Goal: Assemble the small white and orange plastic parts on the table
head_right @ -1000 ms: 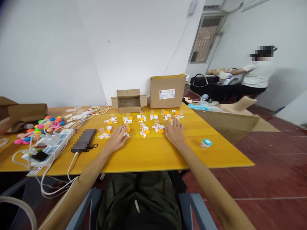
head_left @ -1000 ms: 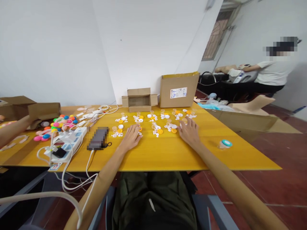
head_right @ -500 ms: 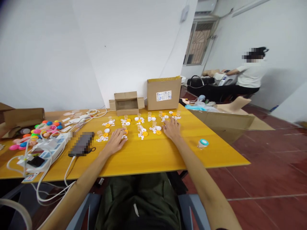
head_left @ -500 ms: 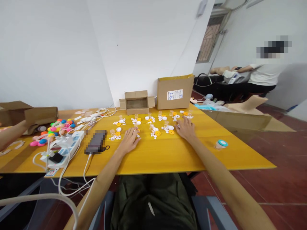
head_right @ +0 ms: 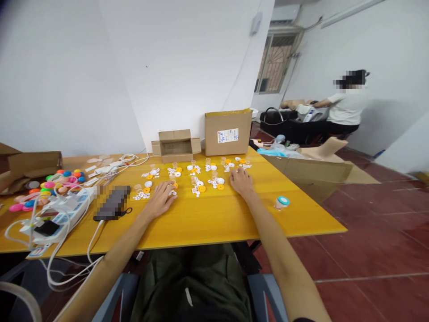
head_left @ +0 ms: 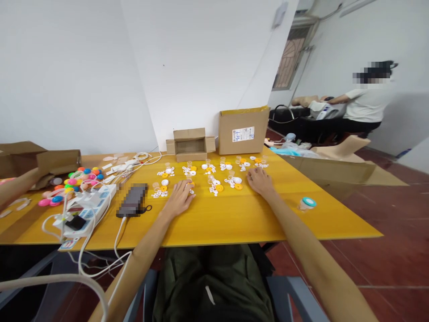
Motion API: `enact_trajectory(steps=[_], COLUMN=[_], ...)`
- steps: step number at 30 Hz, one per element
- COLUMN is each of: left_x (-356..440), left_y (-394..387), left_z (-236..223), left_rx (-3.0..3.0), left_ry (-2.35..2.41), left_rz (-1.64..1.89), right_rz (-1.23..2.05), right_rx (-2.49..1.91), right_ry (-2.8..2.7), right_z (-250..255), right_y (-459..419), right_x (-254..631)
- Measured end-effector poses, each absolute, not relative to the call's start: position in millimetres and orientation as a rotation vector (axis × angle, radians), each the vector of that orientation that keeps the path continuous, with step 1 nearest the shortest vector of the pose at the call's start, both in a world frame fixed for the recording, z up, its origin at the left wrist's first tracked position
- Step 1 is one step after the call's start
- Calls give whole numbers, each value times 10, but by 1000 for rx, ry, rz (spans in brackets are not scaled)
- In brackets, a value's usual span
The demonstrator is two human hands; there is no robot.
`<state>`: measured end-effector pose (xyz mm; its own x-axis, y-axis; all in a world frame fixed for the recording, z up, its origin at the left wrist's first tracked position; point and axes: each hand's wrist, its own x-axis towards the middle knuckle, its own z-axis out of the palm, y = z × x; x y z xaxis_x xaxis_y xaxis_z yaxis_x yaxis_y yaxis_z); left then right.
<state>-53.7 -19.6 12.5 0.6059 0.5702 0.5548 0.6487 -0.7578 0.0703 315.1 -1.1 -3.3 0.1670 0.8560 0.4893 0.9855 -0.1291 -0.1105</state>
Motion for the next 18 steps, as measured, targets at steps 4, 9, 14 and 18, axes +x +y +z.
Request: enact_trajectory(steps=[4,9,14,18], left_x=[-530,-522,-522,-526], left_y=[-196,-189,-203,-204], left_z=[118,114,120,111], left_rx=[-2684,-2684,-2678,-2679], left_ry=[-1013,-1017,-1031,-1044], left_rz=[-868,-858,-848,-842], right_rz=[-441,-429,-449,-421], right_rx=[-2058,-2077,-2084,-2131], right_ry=[-1705,-1641,-1569,-1537], right_z=[-53,-82,-115,-146], right_y=[8,46,71,72], right_x=[3242,3408,3645,3804])
